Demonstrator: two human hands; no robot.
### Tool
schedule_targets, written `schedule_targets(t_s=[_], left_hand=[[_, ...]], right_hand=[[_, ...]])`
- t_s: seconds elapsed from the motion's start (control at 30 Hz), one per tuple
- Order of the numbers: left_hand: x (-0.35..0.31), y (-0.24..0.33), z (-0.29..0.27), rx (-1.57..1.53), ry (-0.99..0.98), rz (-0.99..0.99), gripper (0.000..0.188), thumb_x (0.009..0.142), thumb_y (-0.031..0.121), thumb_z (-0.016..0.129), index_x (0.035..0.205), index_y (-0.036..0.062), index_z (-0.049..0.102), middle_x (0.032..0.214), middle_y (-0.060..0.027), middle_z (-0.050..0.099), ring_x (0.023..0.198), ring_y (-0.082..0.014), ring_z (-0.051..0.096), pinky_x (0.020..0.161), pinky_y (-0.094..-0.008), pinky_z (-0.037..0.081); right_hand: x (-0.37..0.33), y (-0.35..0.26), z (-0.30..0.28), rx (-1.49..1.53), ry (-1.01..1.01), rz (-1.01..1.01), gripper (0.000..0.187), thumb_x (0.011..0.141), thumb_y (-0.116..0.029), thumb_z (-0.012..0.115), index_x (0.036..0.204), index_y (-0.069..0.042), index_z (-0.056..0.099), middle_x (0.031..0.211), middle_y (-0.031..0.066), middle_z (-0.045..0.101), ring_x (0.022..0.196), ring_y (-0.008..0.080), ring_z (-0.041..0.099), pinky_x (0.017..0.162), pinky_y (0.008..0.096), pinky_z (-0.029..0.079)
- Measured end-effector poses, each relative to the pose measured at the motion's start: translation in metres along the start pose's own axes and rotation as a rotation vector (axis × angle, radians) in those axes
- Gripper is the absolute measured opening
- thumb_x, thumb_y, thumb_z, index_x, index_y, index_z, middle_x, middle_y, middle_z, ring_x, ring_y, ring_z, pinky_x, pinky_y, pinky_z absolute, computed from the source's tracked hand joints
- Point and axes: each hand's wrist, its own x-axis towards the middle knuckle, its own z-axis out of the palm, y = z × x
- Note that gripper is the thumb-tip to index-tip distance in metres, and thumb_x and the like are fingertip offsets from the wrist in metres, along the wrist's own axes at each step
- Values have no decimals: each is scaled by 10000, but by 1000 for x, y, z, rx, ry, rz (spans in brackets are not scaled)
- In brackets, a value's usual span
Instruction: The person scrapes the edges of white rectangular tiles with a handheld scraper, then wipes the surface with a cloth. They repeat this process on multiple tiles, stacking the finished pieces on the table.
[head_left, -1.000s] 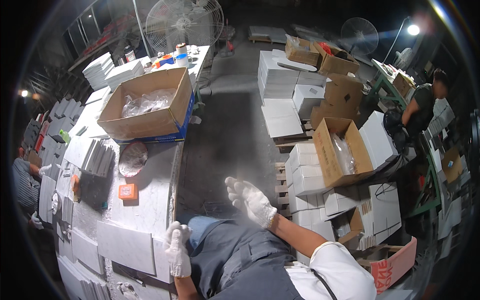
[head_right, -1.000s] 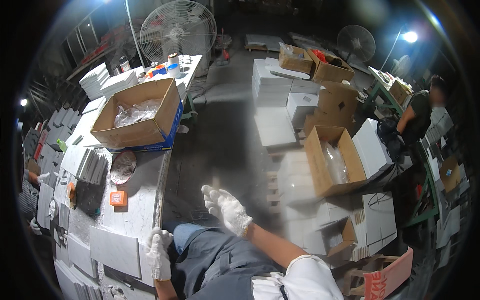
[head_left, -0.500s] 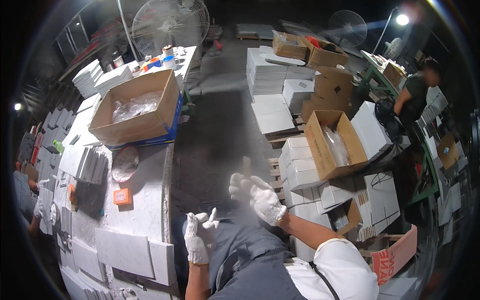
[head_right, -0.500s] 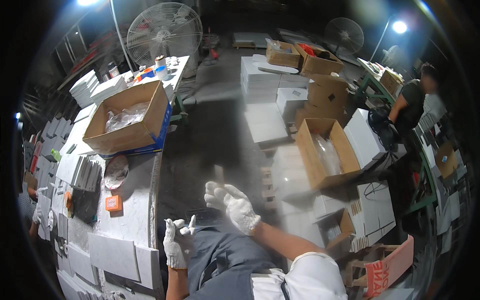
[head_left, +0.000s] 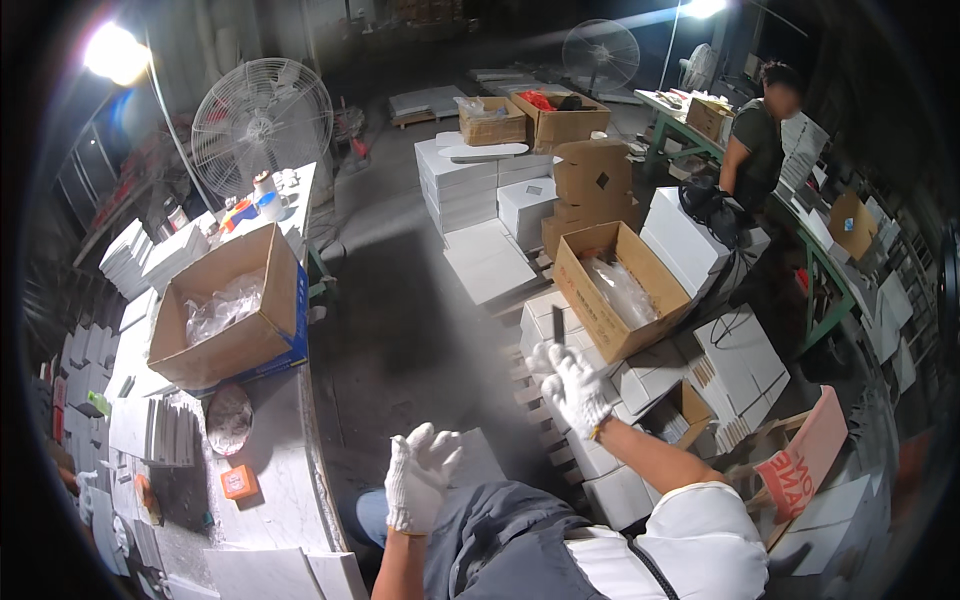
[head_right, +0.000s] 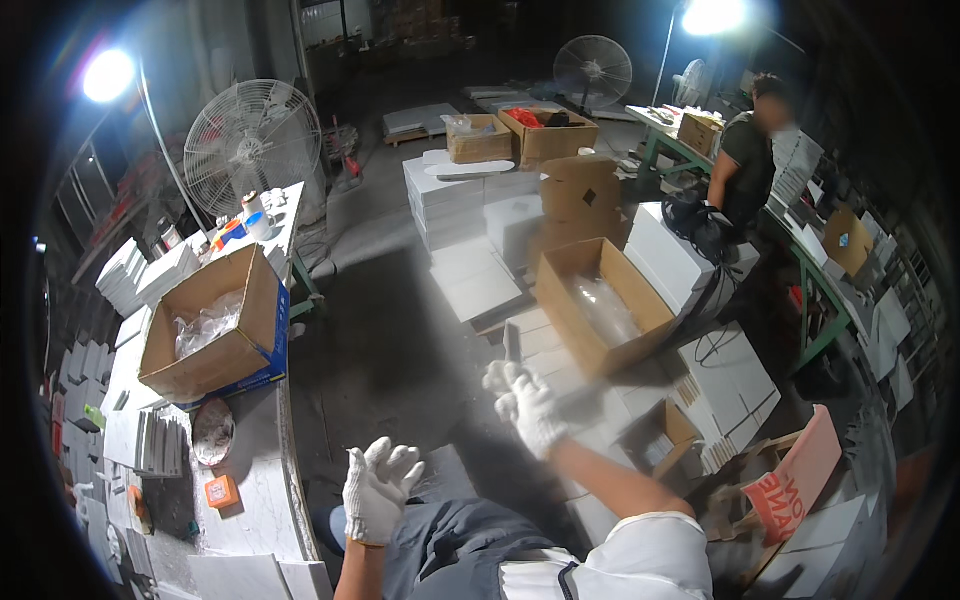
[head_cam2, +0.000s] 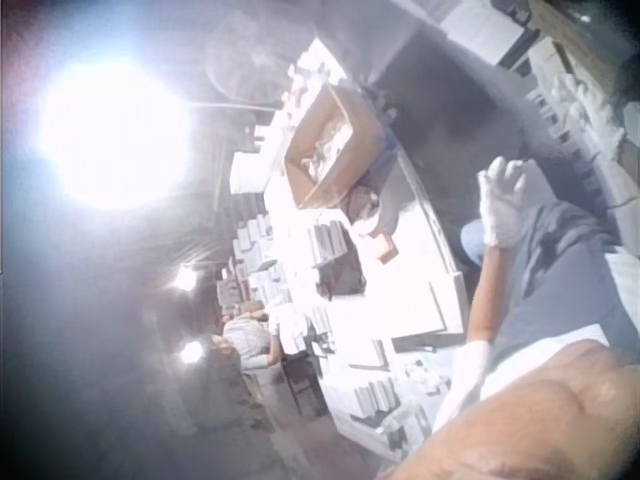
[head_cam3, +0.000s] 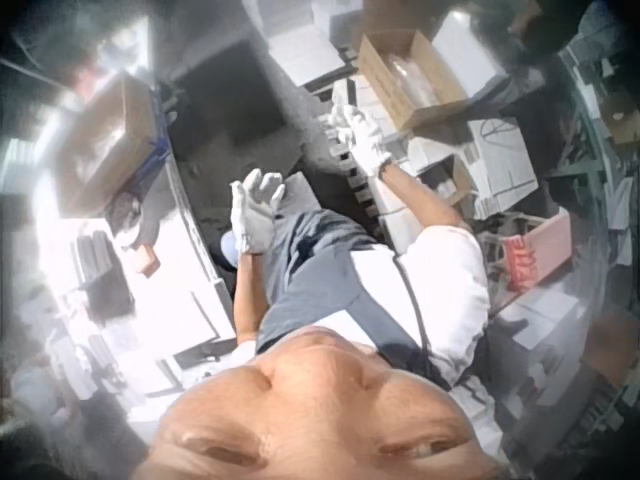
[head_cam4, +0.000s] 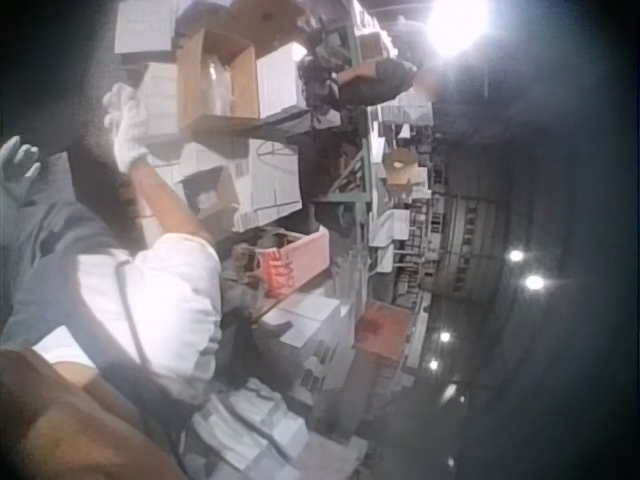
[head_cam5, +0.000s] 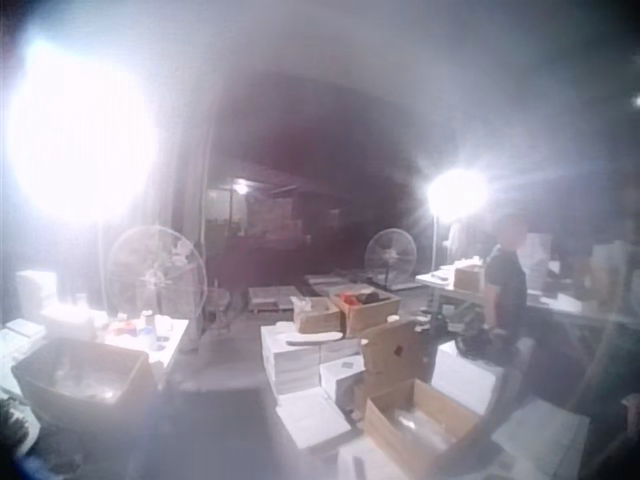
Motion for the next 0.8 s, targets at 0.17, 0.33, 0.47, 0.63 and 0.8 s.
schedule_targets(t_s=[0.17,0.33,0.47,0.63,0.8], left_hand=[[1,38,-51,502,16,245,362,1062,304,556,1244,14,675,1140,-171,735,1095,-295,687,1074,-444,481],[-23,92,-104,1176,113,160,301,1003,197,654,1244,21,691,1198,-127,729,1100,-256,683,977,-354,527],[-44,126,-132,2189,-249,607,219,924,196,656,1112,129,745,1098,-139,736,986,-397,677,892,-463,543],[-56,137,-145,2037,123,241,303,949,350,624,1007,86,761,965,-162,740,974,-383,688,873,-467,533],[-66,130,-151,2153,181,335,265,948,330,643,1013,105,767,967,-141,735,988,-367,667,879,-452,531]], right_hand=[[42,-44,-39,-222,201,-325,335,1057,-378,602,1224,-98,678,987,55,745,645,-1,545,487,140,372],[73,-127,-45,-175,246,-613,354,985,-438,689,1196,-154,678,990,3,718,822,55,679,533,194,444],[57,-167,-17,-163,213,-680,303,1028,-344,642,1218,-109,664,996,48,724,738,50,670,526,194,448],[5,-109,6,-215,-195,-378,403,1043,-143,524,1432,-42,504,1224,195,658,1026,160,678,625,232,528],[-10,20,-2,-133,-549,79,486,984,-59,584,1454,-14,470,1272,203,628,1143,288,654,766,325,589]])
